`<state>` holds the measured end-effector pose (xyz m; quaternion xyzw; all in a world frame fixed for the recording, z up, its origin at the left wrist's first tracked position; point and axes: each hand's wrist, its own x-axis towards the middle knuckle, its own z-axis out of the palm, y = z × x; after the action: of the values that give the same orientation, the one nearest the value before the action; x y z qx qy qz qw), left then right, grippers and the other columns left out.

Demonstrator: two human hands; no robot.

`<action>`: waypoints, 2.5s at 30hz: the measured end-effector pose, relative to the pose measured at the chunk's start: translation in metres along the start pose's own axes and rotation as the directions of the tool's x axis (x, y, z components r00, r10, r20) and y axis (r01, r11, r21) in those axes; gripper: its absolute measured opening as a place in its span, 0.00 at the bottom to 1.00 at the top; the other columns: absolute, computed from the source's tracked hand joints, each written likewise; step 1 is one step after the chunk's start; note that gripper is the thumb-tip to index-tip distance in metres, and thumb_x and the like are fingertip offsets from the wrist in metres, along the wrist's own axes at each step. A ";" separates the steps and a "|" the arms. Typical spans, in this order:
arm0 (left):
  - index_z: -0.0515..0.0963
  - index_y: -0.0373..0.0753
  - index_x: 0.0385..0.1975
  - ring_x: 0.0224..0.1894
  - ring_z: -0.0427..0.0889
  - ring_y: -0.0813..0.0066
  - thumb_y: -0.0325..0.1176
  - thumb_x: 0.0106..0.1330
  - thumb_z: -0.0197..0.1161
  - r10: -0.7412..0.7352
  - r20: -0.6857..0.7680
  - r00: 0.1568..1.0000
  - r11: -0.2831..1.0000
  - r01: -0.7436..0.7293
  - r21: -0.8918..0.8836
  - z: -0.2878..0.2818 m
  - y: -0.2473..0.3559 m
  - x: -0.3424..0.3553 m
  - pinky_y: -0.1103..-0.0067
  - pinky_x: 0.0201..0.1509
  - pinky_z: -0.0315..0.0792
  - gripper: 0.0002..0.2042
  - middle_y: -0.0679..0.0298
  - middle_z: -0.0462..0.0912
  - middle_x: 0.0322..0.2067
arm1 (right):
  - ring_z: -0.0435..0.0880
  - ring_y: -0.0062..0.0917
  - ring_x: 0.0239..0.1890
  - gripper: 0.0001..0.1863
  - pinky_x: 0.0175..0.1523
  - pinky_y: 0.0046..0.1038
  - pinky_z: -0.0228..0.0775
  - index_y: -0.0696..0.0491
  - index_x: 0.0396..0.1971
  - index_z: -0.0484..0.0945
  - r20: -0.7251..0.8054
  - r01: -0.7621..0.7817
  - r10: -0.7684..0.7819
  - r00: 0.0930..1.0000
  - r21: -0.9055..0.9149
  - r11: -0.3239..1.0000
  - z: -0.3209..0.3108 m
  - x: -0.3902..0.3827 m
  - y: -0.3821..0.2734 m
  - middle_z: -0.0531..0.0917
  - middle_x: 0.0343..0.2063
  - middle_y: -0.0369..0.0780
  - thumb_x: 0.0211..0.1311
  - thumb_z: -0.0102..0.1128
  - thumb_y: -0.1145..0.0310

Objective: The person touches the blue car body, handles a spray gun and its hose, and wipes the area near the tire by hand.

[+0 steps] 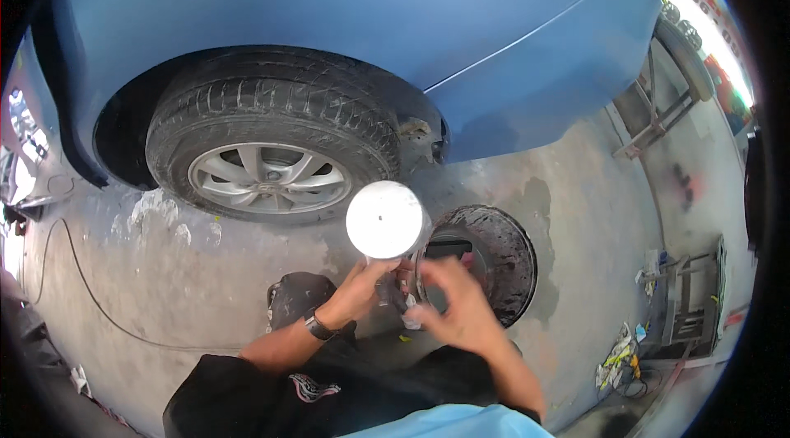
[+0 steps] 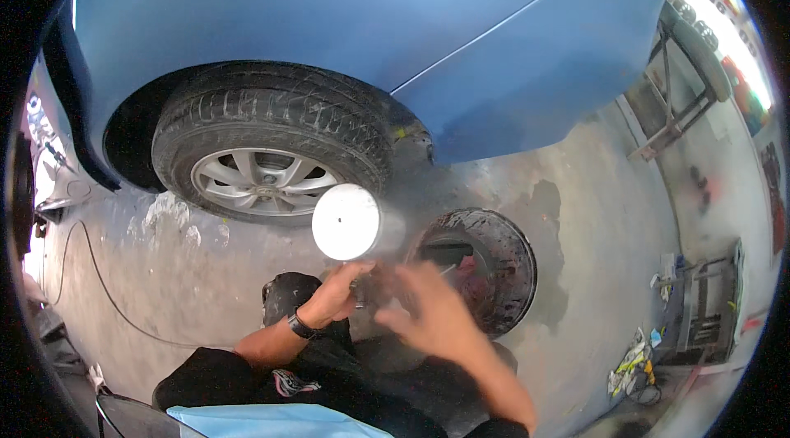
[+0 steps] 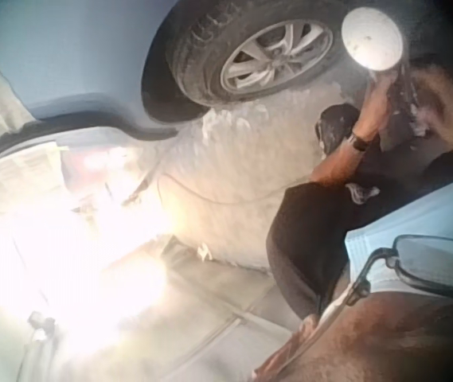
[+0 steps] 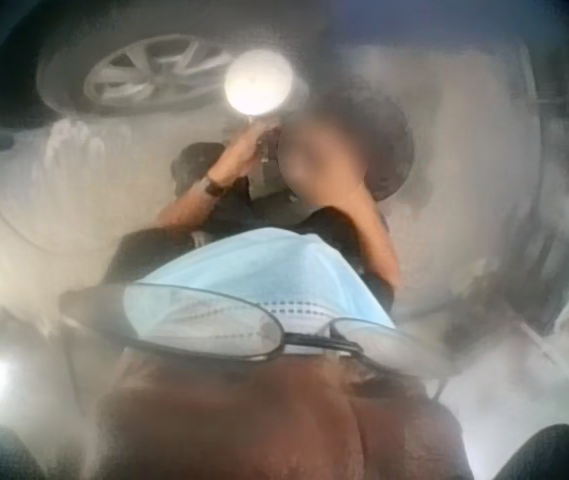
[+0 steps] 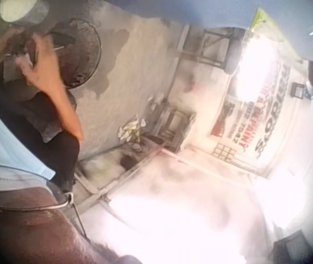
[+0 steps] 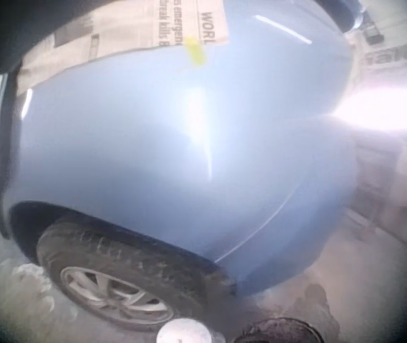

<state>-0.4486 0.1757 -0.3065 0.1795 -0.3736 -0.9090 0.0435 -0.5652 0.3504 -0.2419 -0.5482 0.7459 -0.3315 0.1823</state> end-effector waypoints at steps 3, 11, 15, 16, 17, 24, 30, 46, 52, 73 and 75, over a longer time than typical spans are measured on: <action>0.73 0.34 0.55 0.47 0.77 0.76 0.37 0.74 0.57 0.183 0.047 0.982 0.976 -0.187 0.113 0.011 -0.017 -0.002 0.76 0.48 0.74 0.16 0.64 0.79 0.45 | 0.78 0.55 0.52 0.49 0.57 0.47 0.74 0.61 0.69 0.55 -0.006 -0.156 0.156 0.988 -0.039 0.987 0.042 -0.018 -0.019 0.63 0.60 0.57 0.51 0.75 0.62; 0.62 0.32 0.68 0.66 0.68 0.63 0.49 0.77 0.52 0.101 0.213 0.972 0.814 -0.203 0.544 0.041 -0.034 -0.007 0.67 0.70 0.62 0.30 0.50 0.71 0.63 | 0.79 0.53 0.48 0.28 0.55 0.37 0.73 0.62 0.57 0.69 -0.279 -0.164 0.115 0.953 -0.161 0.973 0.072 -0.050 0.020 0.76 0.46 0.55 0.52 0.60 0.81; 0.57 0.29 0.71 0.72 0.63 0.57 0.52 0.78 0.48 0.136 0.414 0.900 0.717 -0.378 0.586 0.052 -0.023 -0.010 0.65 0.75 0.56 0.33 0.46 0.68 0.66 | 0.78 0.27 0.42 0.16 0.51 0.27 0.71 0.60 0.53 0.74 -0.504 -0.138 0.265 0.822 0.275 0.951 0.037 -0.041 0.008 0.81 0.39 0.41 0.64 0.56 0.79; 0.57 0.29 0.71 0.72 0.64 0.58 0.51 0.78 0.49 0.147 0.433 0.889 0.775 -0.375 0.508 0.052 -0.021 -0.007 0.66 0.74 0.56 0.32 0.47 0.69 0.66 | 0.80 0.24 0.38 0.13 0.49 0.26 0.72 0.60 0.53 0.75 -0.502 -0.136 0.295 0.813 0.329 0.935 0.028 -0.042 0.003 0.82 0.42 0.39 0.71 0.54 0.75; 0.58 0.30 0.71 0.71 0.65 0.59 0.49 0.79 0.49 0.160 0.444 0.882 0.825 -0.366 0.430 0.049 -0.020 -0.003 0.67 0.74 0.57 0.32 0.48 0.69 0.66 | 0.81 0.22 0.37 0.13 0.47 0.25 0.74 0.59 0.53 0.75 -0.398 -0.203 0.403 0.824 0.456 0.866 0.016 -0.047 -0.001 0.82 0.43 0.39 0.72 0.53 0.75; 0.70 0.32 0.62 0.57 0.77 0.77 0.37 0.78 0.55 0.224 0.274 0.935 0.836 -0.329 0.439 0.028 -0.049 0.037 0.78 0.61 0.72 0.19 0.60 0.79 0.53 | 0.81 0.26 0.20 0.33 0.23 0.22 0.73 0.60 0.62 0.65 -0.391 -0.017 0.438 0.809 0.730 0.683 -0.028 -0.060 -0.054 0.83 0.43 0.51 0.74 0.52 0.45; 0.73 0.34 0.59 0.52 0.80 0.79 0.35 0.75 0.60 0.149 0.238 0.960 0.808 -0.257 0.530 0.029 -0.055 0.037 0.80 0.57 0.75 0.17 0.64 0.81 0.49 | 0.73 0.23 0.09 0.50 0.12 0.18 0.61 0.67 0.56 0.68 -0.476 0.151 0.309 0.823 0.709 0.689 -0.075 -0.066 -0.081 0.81 0.37 0.54 0.62 0.50 0.27; 0.75 0.34 0.56 0.51 0.82 0.71 0.48 0.69 0.67 0.097 0.268 0.959 0.707 -0.256 0.659 0.028 -0.065 0.033 0.74 0.57 0.75 0.25 0.59 0.84 0.49 | 0.68 0.19 0.08 0.51 0.12 0.17 0.55 0.67 0.52 0.71 -0.585 -0.098 0.302 0.752 0.354 0.930 -0.107 -0.023 -0.128 0.81 0.32 0.50 0.59 0.52 0.24; 0.76 0.31 0.52 0.49 0.83 0.69 0.47 0.68 0.68 0.170 0.246 0.954 0.731 -0.290 0.618 0.023 -0.073 0.044 0.73 0.56 0.76 0.25 0.55 0.84 0.47 | 0.68 0.17 0.09 0.48 0.12 0.16 0.55 0.65 0.52 0.72 -0.576 -0.197 0.324 0.751 0.273 0.942 -0.095 -0.003 -0.142 0.80 0.32 0.48 0.61 0.50 0.26; 0.78 0.35 0.52 0.48 0.84 0.78 0.40 0.68 0.69 0.140 0.208 0.968 0.849 -0.225 0.477 0.017 -0.051 0.040 0.78 0.54 0.77 0.18 0.63 0.86 0.45 | 0.75 0.20 0.17 0.47 0.13 0.18 0.64 0.65 0.56 0.70 -0.662 -0.298 0.317 0.679 0.146 0.943 -0.070 0.047 -0.168 0.80 0.38 0.47 0.63 0.51 0.29; 0.78 0.35 0.52 0.49 0.84 0.78 0.40 0.68 0.69 0.138 0.215 0.967 0.859 -0.225 0.459 0.017 -0.052 0.041 0.78 0.54 0.77 0.19 0.63 0.86 0.45 | 0.75 0.20 0.17 0.48 0.13 0.17 0.63 0.65 0.56 0.69 -0.669 -0.315 0.319 0.671 0.133 0.940 -0.072 0.052 -0.176 0.79 0.38 0.47 0.63 0.51 0.28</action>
<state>-0.4899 0.2161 -0.3435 0.0681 -0.6048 -0.7919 0.0504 -0.5059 0.2910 -0.0631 -0.2495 0.8426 -0.4748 -0.0477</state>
